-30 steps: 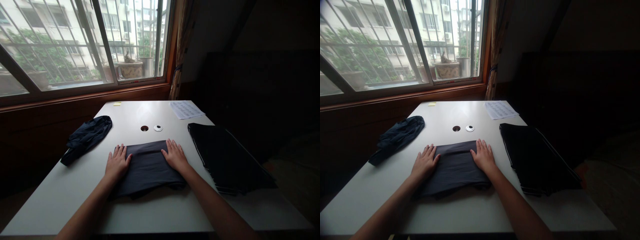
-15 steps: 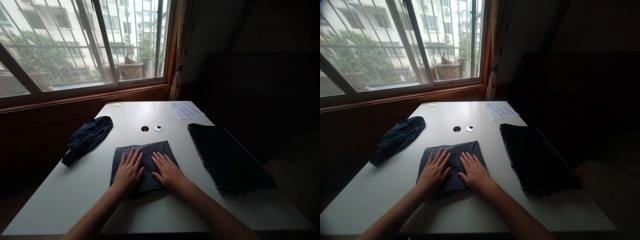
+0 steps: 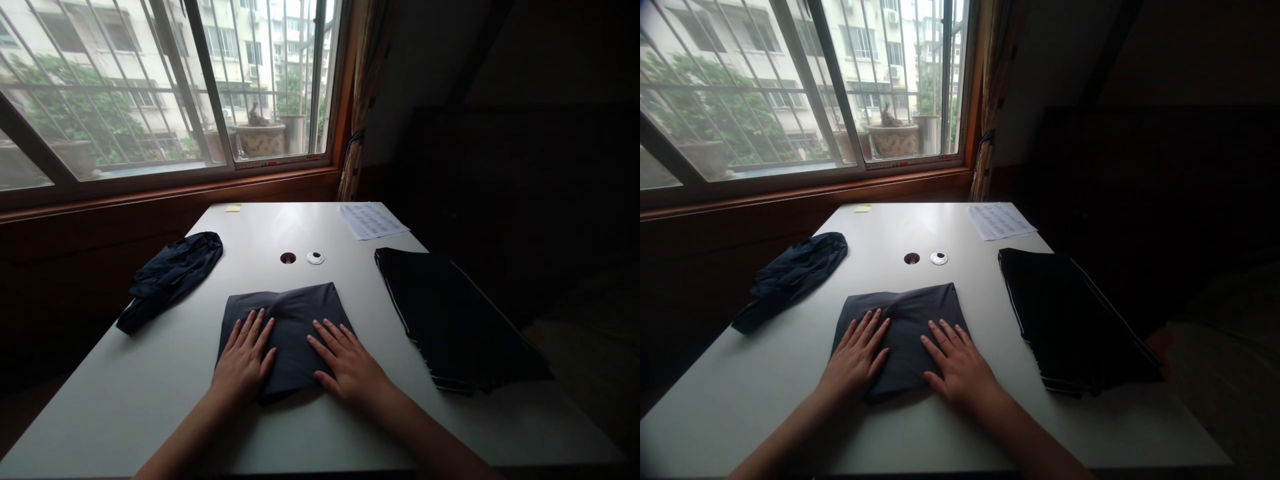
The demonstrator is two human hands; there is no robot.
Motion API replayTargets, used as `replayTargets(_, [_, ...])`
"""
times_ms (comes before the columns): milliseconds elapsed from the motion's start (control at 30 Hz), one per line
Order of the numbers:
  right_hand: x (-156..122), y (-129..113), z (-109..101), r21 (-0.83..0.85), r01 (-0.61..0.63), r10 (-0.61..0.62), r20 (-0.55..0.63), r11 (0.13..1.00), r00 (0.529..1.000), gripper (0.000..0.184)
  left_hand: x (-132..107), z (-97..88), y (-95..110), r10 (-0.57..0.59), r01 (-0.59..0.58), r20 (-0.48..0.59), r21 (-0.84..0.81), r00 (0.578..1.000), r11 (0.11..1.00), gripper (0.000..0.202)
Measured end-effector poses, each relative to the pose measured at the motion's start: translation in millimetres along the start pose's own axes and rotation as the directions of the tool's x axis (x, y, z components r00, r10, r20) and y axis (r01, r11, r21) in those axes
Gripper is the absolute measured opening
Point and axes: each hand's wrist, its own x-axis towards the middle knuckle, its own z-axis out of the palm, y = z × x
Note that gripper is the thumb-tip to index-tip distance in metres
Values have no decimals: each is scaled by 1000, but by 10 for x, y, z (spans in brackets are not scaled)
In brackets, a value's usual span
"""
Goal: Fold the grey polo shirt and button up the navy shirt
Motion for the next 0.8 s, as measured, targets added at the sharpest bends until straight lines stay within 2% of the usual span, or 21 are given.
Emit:
replayTargets(233, [-110,25,37,0,-19,19,-6,1000,1000,66,-148,-32,-111,-26,25,33,21,999,999,61])
replayTargets(533, [-244,112,-43,26,40,-41,13,999,999,63,-390,-68,-186,-31,30,39,44,999,999,59])
replayTargets(667, [-259,264,-49,-18,60,-60,-5,998,998,59,-480,-189,-169,9,-11,31,48,999,999,58])
replayTargets(800, [-280,566,-60,-104,-16,10,-65,994,998,61,-514,-408,-130,92,-91,12,-28,996,995,52])
